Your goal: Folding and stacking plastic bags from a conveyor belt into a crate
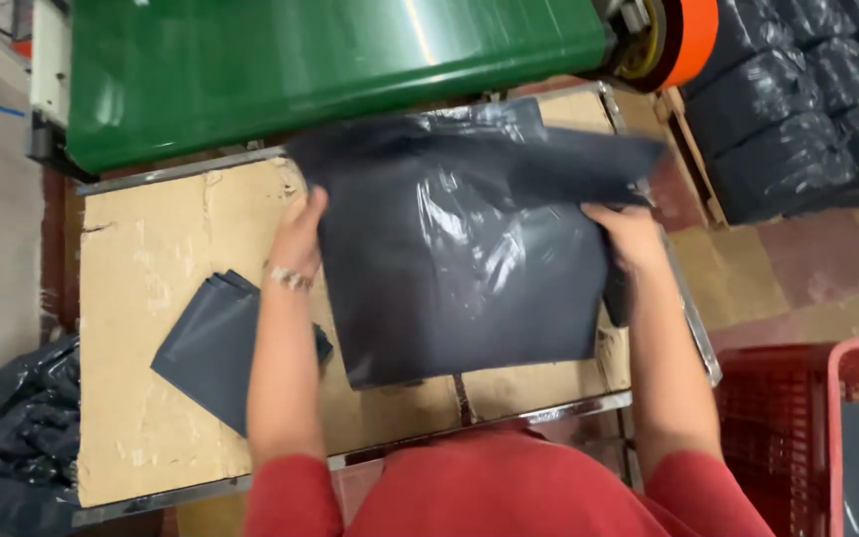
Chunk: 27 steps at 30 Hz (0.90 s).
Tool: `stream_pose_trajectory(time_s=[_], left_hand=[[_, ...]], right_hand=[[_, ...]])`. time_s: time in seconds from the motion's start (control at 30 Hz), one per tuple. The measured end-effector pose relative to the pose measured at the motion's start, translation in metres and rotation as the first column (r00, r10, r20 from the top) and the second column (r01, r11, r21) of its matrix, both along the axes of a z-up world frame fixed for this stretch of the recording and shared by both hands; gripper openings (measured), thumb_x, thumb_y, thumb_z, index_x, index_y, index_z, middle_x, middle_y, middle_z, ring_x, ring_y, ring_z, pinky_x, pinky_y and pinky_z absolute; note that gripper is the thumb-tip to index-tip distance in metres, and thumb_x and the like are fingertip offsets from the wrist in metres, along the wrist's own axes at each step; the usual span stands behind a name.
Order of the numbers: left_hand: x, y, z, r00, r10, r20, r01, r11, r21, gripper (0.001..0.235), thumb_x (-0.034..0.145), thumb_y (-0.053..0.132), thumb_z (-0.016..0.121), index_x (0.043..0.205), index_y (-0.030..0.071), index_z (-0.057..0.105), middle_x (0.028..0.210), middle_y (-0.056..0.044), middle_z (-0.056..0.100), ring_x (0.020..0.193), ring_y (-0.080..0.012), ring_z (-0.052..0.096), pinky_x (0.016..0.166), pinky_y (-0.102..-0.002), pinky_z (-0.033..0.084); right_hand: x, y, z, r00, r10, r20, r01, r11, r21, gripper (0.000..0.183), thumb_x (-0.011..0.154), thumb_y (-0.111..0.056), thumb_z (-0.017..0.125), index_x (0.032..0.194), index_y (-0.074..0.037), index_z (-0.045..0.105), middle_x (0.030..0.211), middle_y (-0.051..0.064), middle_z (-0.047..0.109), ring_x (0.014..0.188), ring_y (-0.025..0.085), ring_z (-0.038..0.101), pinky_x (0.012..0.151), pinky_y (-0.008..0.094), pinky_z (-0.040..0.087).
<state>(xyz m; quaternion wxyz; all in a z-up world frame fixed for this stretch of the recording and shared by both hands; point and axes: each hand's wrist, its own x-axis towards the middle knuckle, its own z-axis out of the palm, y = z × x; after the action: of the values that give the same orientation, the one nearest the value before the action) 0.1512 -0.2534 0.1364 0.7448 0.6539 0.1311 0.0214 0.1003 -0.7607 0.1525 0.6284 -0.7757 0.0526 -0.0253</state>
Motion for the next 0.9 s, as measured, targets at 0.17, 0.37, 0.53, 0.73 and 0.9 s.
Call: stream_pose_trajectory(time_s=[0.17, 0.37, 0.53, 0.73, 0.9], left_hand=[[0.004, -0.036, 0.006, 0.875, 0.040, -0.482, 0.107, 0.956, 0.274, 0.086, 0.091, 0.062, 0.062, 0.143, -0.006, 0.054, 0.149, -0.032, 0.048, 0.140, -0.0441, 0.047, 0.098, -0.060, 0.053], [0.021, -0.020, -0.142, 0.935, 0.060, -0.350, 0.267, 0.530, 0.805, 0.036, 0.092, 0.050, 0.067, 0.118, 0.027, 0.061, 0.119, -0.003, 0.073, 0.117, -0.0271, 0.068, 0.101, -0.043, 0.055], [0.028, -0.022, -0.150, 0.923, 0.134, -0.362, 0.231, 0.559, 0.796, 0.031, 0.098, 0.047, 0.060, 0.118, 0.024, 0.057, 0.120, -0.007, 0.073, 0.116, -0.0320, 0.068, 0.100, -0.047, 0.055], [0.023, -0.048, -0.135, 0.942, 0.282, -0.182, 0.084, 0.324, 0.942, 0.046, 0.091, 0.052, 0.068, 0.122, 0.020, 0.055, 0.120, -0.009, 0.067, 0.112, -0.0332, 0.067, 0.088, -0.049, 0.057], [-0.006, -0.125, -0.102, 0.924, -0.266, 0.275, -0.254, 0.113, 0.961, 0.047, 0.077, 0.045, 0.071, 0.111, 0.014, 0.067, 0.118, -0.010, 0.068, 0.125, -0.0285, 0.060, 0.098, -0.049, 0.050]], right_hand=[[0.151, 0.012, -0.172, 0.964, -0.232, -0.130, 0.217, 0.969, -0.117, 0.039, 0.087, -0.025, 0.085, 0.114, 0.000, 0.071, 0.093, 0.021, 0.071, 0.085, 0.032, 0.071, 0.066, 0.046, 0.056], [0.167, 0.027, -0.171, 0.941, -0.335, -0.041, 0.258, 0.791, -0.555, 0.030, 0.080, -0.028, 0.077, 0.102, -0.009, 0.074, 0.093, 0.015, 0.072, 0.094, 0.037, 0.072, 0.080, 0.048, 0.058], [0.169, 0.035, -0.170, 0.942, -0.309, 0.133, 0.313, 0.660, -0.683, 0.033, 0.087, -0.029, 0.078, 0.109, -0.006, 0.070, 0.111, 0.014, 0.060, 0.104, 0.040, 0.062, 0.091, 0.048, 0.054], [0.165, 0.053, -0.145, 0.936, -0.341, 0.083, 0.261, 0.519, -0.814, 0.034, 0.091, -0.032, 0.075, 0.113, -0.007, 0.069, 0.117, 0.013, 0.059, 0.110, 0.039, 0.060, 0.093, 0.049, 0.053], [0.183, 0.048, -0.120, 0.948, -0.313, -0.062, 0.140, 0.584, -0.799, 0.055, 0.086, -0.040, 0.081, 0.123, -0.004, 0.062, 0.118, 0.020, 0.059, 0.111, 0.046, 0.063, 0.094, 0.053, 0.054]])
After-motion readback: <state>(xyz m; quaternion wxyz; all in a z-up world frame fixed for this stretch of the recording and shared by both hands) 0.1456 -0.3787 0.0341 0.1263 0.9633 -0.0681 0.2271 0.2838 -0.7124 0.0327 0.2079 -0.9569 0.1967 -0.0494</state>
